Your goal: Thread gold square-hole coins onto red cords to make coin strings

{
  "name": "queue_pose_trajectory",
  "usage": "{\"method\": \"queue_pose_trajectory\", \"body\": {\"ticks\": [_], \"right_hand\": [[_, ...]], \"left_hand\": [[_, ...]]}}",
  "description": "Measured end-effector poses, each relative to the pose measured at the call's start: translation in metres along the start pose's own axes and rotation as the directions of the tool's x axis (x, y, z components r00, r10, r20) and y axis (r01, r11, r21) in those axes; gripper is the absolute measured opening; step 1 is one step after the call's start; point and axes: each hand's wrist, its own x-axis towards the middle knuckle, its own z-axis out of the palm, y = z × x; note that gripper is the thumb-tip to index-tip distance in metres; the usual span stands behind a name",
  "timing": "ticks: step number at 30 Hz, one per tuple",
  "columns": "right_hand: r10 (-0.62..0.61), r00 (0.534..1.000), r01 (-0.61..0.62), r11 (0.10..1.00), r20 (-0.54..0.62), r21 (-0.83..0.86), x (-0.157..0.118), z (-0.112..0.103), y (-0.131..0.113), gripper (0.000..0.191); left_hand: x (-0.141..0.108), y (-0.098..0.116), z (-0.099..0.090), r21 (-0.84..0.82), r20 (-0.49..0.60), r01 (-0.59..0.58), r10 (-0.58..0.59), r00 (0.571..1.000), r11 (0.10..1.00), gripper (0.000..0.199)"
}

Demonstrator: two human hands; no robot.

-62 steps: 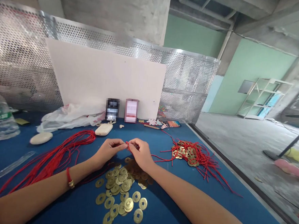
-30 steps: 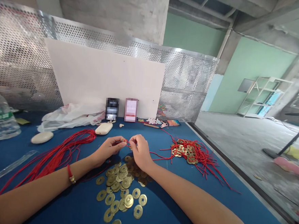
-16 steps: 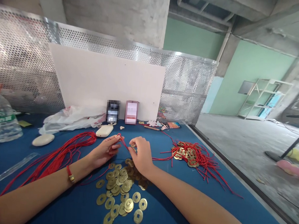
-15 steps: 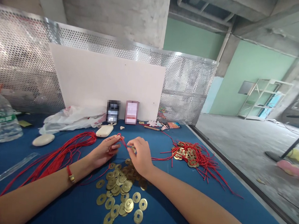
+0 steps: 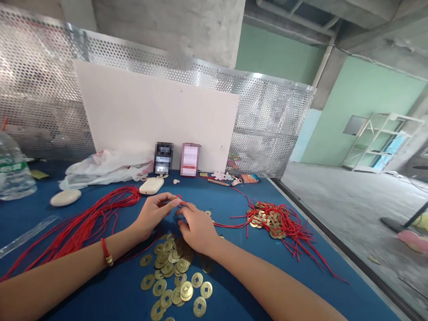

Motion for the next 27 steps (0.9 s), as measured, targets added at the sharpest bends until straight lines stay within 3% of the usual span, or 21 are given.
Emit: {"method": "queue_pose_trajectory", "body": {"ticks": [4, 8, 13, 15, 17, 21, 24, 26, 27], "right_hand": [[-0.073, 0.995, 0.06, 0.983, 0.069, 0.173, 0.002, -0.004, -0.004, 0.033], [-0.079, 0.987, 0.024, 0.933, 0.14, 0.359, -0.001, -0.014, -0.019, 0.027], [-0.168, 0.968, -0.001, 0.741, 0.188, 0.671, -0.009, -0.035, -0.062, 0.032], [-0.093, 0.995, 0.024, 0.615, 0.042, 0.788, -0.01, -0.046, -0.08, 0.037], [0.064, 0.987, 0.089, 0.552, -0.149, 0.829, -0.01, -0.061, -0.094, 0.04], [0.285, 0.87, 0.157, 0.614, -0.403, 0.774, -0.003, -0.098, -0.105, 0.037], [0.373, 0.772, 0.193, 0.634, -0.514, 0.749, 0.003, -0.115, -0.101, 0.029], [0.384, 0.751, 0.207, 0.636, -0.538, 0.743, 0.007, -0.111, -0.094, 0.028], [0.374, 0.765, 0.194, 0.642, -0.524, 0.742, 0.007, -0.103, -0.089, 0.03]], "left_hand": [[0.003, -0.001, -0.002, -0.062, -0.12, -0.023, 0.016, 0.993, 0.998, 0.031], [0.011, -0.007, -0.01, -0.232, -0.298, 0.052, -0.122, 0.947, 0.971, 0.041], [0.015, -0.014, -0.015, -0.316, -0.401, 0.097, -0.225, 0.888, 0.944, 0.043], [0.015, -0.015, -0.015, -0.314, -0.398, 0.09, -0.217, 0.891, 0.945, 0.041], [0.015, -0.017, -0.015, -0.322, -0.376, 0.075, -0.2, 0.904, 0.944, 0.04], [0.015, -0.018, -0.015, -0.327, -0.362, 0.073, -0.196, 0.911, 0.942, 0.042], [0.015, -0.017, -0.014, -0.304, -0.367, 0.069, -0.184, 0.912, 0.95, 0.043], [0.014, -0.015, -0.012, -0.257, -0.352, 0.08, -0.17, 0.92, 0.963, 0.044], [0.014, -0.015, -0.012, -0.225, -0.337, 0.088, -0.162, 0.927, 0.97, 0.045]]}}
